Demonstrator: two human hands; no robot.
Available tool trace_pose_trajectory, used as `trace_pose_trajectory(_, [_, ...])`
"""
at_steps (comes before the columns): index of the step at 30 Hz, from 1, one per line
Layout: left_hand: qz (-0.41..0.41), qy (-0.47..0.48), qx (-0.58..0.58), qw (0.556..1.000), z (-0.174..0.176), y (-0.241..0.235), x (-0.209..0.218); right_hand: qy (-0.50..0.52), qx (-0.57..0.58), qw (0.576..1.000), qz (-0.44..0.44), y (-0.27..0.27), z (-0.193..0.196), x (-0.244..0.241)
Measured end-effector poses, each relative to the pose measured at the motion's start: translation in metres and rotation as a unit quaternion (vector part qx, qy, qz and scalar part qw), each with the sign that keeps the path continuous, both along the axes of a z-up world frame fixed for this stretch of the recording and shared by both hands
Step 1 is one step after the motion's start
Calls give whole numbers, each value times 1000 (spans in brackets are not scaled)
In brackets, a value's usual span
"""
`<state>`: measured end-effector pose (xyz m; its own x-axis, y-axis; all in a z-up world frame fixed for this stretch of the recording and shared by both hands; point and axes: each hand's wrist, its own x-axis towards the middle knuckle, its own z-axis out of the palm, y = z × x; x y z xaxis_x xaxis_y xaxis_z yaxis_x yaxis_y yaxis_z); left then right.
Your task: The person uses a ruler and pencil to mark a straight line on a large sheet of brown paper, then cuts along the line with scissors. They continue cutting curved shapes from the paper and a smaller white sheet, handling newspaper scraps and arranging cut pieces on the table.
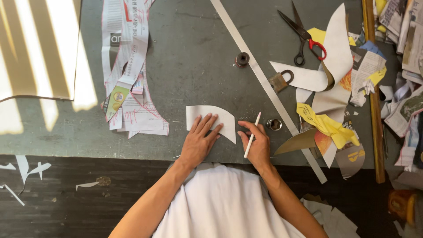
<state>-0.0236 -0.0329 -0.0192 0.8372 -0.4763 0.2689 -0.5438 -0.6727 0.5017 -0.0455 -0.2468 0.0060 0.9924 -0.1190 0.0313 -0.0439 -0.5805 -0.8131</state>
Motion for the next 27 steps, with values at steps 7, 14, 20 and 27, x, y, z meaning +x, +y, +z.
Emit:
trace_pose_trajectory(7, [3, 1, -16, 1000, -2, 1, 1, -45, -12, 998, 37, 2, 1, -5])
trace_pose_trajectory(14, [-2, 5, -19, 1000, -4, 2, 4, -27, -7, 999, 29, 3, 3, -4])
trace_pose_trajectory(20, [7, 8, -20, 1000, -4, 0, 2, -31, -15, 999, 35, 4, 5, -5])
trace_pose_trajectory(27, [3, -2, -2, 1000, -6, -2, 2, -37, -20, 998, 49, 2, 2, -5])
